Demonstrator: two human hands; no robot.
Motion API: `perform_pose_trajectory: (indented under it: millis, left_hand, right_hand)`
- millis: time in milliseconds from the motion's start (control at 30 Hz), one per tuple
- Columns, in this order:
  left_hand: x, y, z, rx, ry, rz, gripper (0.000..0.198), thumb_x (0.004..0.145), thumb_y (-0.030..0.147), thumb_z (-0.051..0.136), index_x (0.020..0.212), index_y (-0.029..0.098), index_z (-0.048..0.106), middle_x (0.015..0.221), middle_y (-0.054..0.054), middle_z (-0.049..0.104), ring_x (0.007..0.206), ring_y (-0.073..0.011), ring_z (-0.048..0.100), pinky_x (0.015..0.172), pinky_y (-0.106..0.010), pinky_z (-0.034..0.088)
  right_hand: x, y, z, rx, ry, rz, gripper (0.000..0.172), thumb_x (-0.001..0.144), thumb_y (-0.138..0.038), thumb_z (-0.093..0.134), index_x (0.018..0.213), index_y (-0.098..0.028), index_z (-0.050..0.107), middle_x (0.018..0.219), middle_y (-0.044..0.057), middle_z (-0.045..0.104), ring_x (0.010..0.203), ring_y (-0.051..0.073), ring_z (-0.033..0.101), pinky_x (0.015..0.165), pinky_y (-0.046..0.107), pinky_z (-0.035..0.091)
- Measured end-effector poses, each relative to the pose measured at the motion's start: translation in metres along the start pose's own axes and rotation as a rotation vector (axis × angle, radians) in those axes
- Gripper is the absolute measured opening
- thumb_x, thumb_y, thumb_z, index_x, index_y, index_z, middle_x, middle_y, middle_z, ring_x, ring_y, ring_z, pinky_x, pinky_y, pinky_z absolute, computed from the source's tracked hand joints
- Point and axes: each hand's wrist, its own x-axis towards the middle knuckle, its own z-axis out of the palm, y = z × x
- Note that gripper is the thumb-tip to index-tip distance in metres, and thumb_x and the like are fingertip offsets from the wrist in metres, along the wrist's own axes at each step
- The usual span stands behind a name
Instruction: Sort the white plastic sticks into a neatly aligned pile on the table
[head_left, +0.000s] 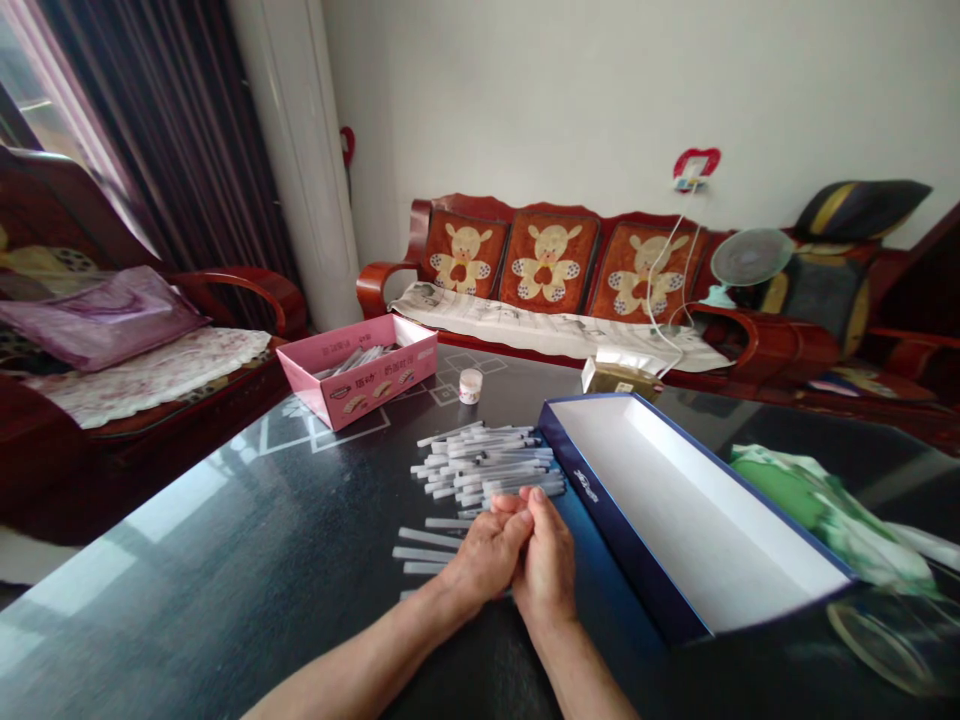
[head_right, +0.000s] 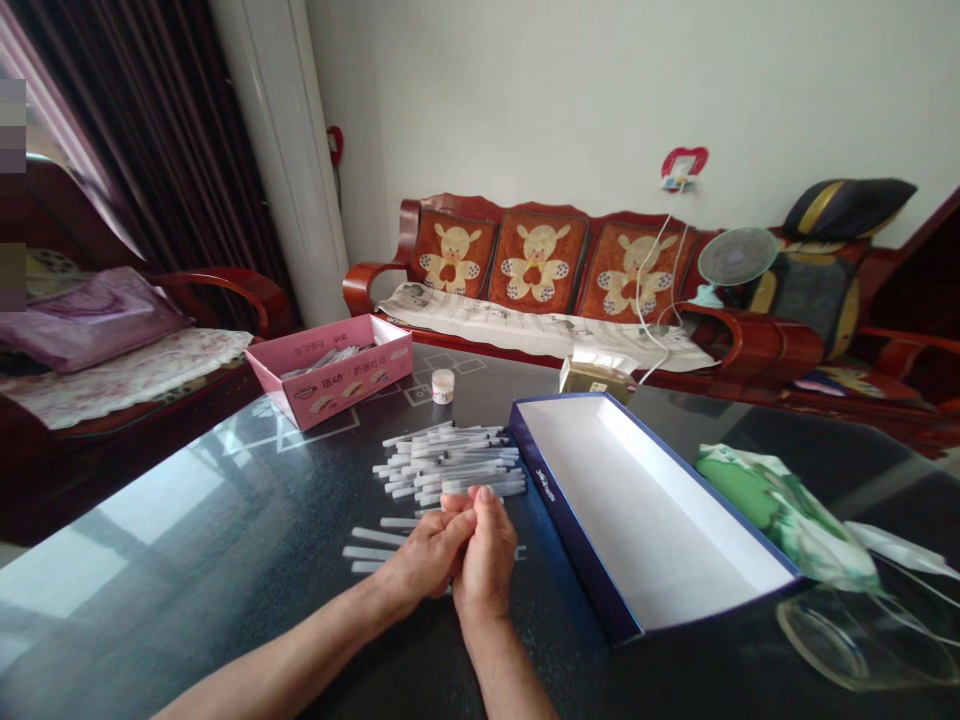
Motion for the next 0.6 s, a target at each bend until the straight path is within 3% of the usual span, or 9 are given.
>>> perform_pose_trajectory:
  millis: [167, 200, 267, 367, 433, 500, 600]
  left_hand:
    - [-0.008, 0.016, -0.005, -0.452, -0.236, -0.319, 0.045, 0.08, 0.064, 0.045, 0.065, 0.023, 0.034, 0.038, 0.012, 0.02, 0.031, -0.0039, 0.009, 0.035, -0.018, 0.01]
    - [-0.009, 0.017, -0.006, -0.501, -0.336, -0.354, 0.046, 0.078, 0.065, 0.046, 0.066, 0.023, 0.033, 0.04, 0.013, 0.019, 0.033, -0.0036, 0.008, 0.035, -0.018, 0.01]
    - [-0.009, 0.017, -0.009, -0.475, -0.342, -0.293, 0.047, 0.077, 0.067, 0.046, 0.068, 0.022, 0.037, 0.041, 0.013, 0.02, 0.033, -0.0034, 0.009, 0.035, -0.017, 0.014]
    - [-0.004, 0.011, -0.016, -0.178, -0.204, -0.019, 0.049, 0.082, 0.066, 0.04, 0.074, 0.018, 0.05, 0.043, 0.01, 0.032, 0.034, -0.0049, 0.024, 0.037, -0.018, 0.022]
    - [0.0, 0.006, -0.026, 0.068, -0.048, 0.177, 0.045, 0.088, 0.057, 0.037, 0.09, 0.016, 0.056, 0.05, 0.007, 0.04, 0.041, -0.0064, 0.035, 0.042, -0.018, 0.028]
    - [0.004, 0.003, -0.038, 0.305, 0.107, 0.296, 0.04, 0.093, 0.047, 0.033, 0.108, 0.017, 0.054, 0.054, 0.006, 0.045, 0.047, -0.0088, 0.044, 0.047, -0.019, 0.034]
    - [0.01, -0.003, -0.057, 0.664, 0.334, 0.399, 0.033, 0.094, 0.034, 0.031, 0.112, 0.015, 0.051, 0.06, 0.002, 0.053, 0.054, -0.0127, 0.053, 0.056, -0.023, 0.042]
  right_hand:
    - [0.008, -0.012, -0.001, 0.13, -0.003, 0.061, 0.032, 0.073, -0.048, 0.067, 0.083, -0.019, 0.06, 0.065, 0.001, 0.07, 0.07, 0.022, 0.069, 0.074, 0.04, 0.054]
    - [0.011, -0.017, -0.003, 0.177, -0.011, 0.059, 0.031, 0.072, -0.048, 0.068, 0.084, -0.02, 0.06, 0.066, 0.0, 0.07, 0.071, 0.022, 0.069, 0.077, 0.041, 0.054]
    - [0.02, -0.025, -0.006, 0.22, -0.043, 0.022, 0.029, 0.072, -0.047, 0.068, 0.082, -0.021, 0.059, 0.07, 0.0, 0.071, 0.076, 0.021, 0.069, 0.081, 0.041, 0.052]
    - [0.033, -0.033, -0.015, 0.207, -0.028, -0.05, 0.034, 0.07, -0.048, 0.069, 0.089, -0.021, 0.061, 0.078, 0.001, 0.071, 0.08, 0.019, 0.068, 0.078, 0.037, 0.052]
    - [0.039, -0.035, -0.021, 0.131, -0.007, -0.091, 0.039, 0.07, -0.048, 0.069, 0.098, -0.02, 0.063, 0.08, 0.001, 0.07, 0.08, 0.018, 0.066, 0.074, 0.033, 0.051]
    - [0.044, -0.036, -0.028, -0.022, 0.007, -0.122, 0.043, 0.072, -0.048, 0.067, 0.104, -0.019, 0.064, 0.078, 0.001, 0.068, 0.079, 0.018, 0.065, 0.07, 0.031, 0.051]
    - [0.049, -0.037, -0.039, -0.384, -0.027, -0.222, 0.041, 0.075, -0.046, 0.062, 0.104, -0.018, 0.066, 0.073, 0.001, 0.068, 0.074, 0.018, 0.064, 0.068, 0.03, 0.049]
